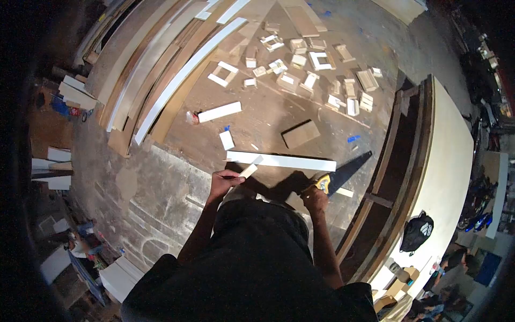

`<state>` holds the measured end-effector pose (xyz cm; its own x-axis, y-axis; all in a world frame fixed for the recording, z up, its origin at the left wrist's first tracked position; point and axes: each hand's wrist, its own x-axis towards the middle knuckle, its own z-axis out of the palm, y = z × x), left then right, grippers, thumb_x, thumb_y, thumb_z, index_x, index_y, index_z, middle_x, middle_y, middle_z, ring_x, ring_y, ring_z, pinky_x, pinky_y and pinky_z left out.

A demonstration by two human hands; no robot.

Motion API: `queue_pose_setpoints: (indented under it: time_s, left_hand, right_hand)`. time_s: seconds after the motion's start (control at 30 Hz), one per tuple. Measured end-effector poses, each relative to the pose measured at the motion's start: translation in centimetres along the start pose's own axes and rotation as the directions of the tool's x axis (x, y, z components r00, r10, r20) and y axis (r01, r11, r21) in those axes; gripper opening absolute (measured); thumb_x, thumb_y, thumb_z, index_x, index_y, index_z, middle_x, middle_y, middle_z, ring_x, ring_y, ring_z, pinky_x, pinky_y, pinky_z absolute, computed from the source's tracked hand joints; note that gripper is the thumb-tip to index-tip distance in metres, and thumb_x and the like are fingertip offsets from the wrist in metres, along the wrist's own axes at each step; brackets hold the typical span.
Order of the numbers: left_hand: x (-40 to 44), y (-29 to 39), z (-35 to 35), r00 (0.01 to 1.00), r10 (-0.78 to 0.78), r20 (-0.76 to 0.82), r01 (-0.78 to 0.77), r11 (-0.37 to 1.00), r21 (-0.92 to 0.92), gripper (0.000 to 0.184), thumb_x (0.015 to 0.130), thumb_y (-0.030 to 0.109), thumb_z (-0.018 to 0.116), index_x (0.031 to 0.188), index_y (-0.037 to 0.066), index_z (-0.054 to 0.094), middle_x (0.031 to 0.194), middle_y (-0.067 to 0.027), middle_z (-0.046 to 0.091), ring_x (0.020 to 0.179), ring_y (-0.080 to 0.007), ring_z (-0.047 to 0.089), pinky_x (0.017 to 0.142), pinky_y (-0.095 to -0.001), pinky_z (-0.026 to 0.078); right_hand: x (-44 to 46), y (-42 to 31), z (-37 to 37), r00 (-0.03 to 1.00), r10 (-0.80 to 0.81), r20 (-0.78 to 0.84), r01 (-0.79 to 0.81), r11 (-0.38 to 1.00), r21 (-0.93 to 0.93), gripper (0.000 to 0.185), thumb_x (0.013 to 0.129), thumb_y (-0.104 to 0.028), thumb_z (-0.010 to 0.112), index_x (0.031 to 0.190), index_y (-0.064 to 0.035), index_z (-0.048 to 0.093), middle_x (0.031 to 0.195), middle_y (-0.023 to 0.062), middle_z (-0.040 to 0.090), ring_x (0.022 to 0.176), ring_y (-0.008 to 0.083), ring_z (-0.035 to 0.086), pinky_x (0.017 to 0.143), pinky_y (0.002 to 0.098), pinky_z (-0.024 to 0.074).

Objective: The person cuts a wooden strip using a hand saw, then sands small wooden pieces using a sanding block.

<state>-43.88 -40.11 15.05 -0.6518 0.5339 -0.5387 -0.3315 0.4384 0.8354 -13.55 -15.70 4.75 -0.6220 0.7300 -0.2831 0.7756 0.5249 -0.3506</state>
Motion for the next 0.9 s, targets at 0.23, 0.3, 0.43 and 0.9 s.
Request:
queue_pose_setpoints:
  time_s: [0.23, 0.3, 0.43, 0.9]
  left_hand:
    - [6.6, -2.1, -8.5, 0.966, 0.186, 0.178, -0.162, 0.977, -0.14, 0.02, 0.076, 0.016, 0.088, 0.084, 0.005, 0.074, 0.082, -0.0004, 0.069, 0.076, -0.007, 0.062, 0.069, -0.0257, 0.05]
    - [7.1, -1.4, -10.1, 0.964, 0.178, 0.196, -0.152, 0.978, -0.141, 0.022, 0.075, 0.016, 0.088, 0.084, 0.005, 0.072, 0.08, -0.0002, 0.069, 0.076, -0.0072, 0.062, 0.069, -0.0258, 0.05]
    - [8.4, -0.6, -11.9, 0.95, 0.134, 0.282, -0.057, 0.963, -0.265, 0.025, 0.074, 0.017, 0.089, 0.084, 0.005, 0.07, 0.078, -0.0003, 0.067, 0.075, -0.0078, 0.061, 0.069, -0.0257, 0.049]
    - [10.1, 3.9, -14.6, 0.894, 0.003, 0.449, 0.13, 0.955, -0.265, 0.043, 0.073, 0.02, 0.085, 0.108, 0.001, 0.068, 0.091, -0.0058, 0.069, 0.078, -0.0129, 0.065, 0.074, -0.031, 0.055]
  right_hand:
    - [0.2, -5.8, -1.9, 0.986, 0.166, -0.036, -0.169, 0.976, -0.136, 0.027, 0.069, -0.039, 0.083, 0.083, -0.0169, 0.074, 0.076, 0.0085, 0.072, 0.073, 0.029, 0.072, 0.064, 0.0424, 0.0572]
    - [0.2, -5.2, -0.3, 0.973, 0.21, -0.096, -0.223, 0.965, -0.14, 0.026, 0.071, -0.04, 0.081, 0.084, -0.0189, 0.076, 0.077, 0.0083, 0.073, 0.074, 0.0284, 0.072, 0.066, 0.0421, 0.057]
    - [0.5, -7.9, -1.7, 0.96, 0.239, -0.148, -0.255, 0.961, -0.106, 0.03, 0.07, -0.042, 0.081, 0.087, -0.0173, 0.079, 0.059, 0.005, 0.067, 0.057, 0.0222, 0.069, 0.059, 0.037, 0.0552]
    - [13.7, -18.2, -3.0, 0.763, 0.603, -0.231, -0.482, 0.77, 0.419, 0.093, 0.075, -0.067, 0.073, 0.123, 0.0107, 0.056, 0.1, 0.0294, 0.07, 0.097, 0.0379, 0.07, 0.087, 0.04, 0.0531]
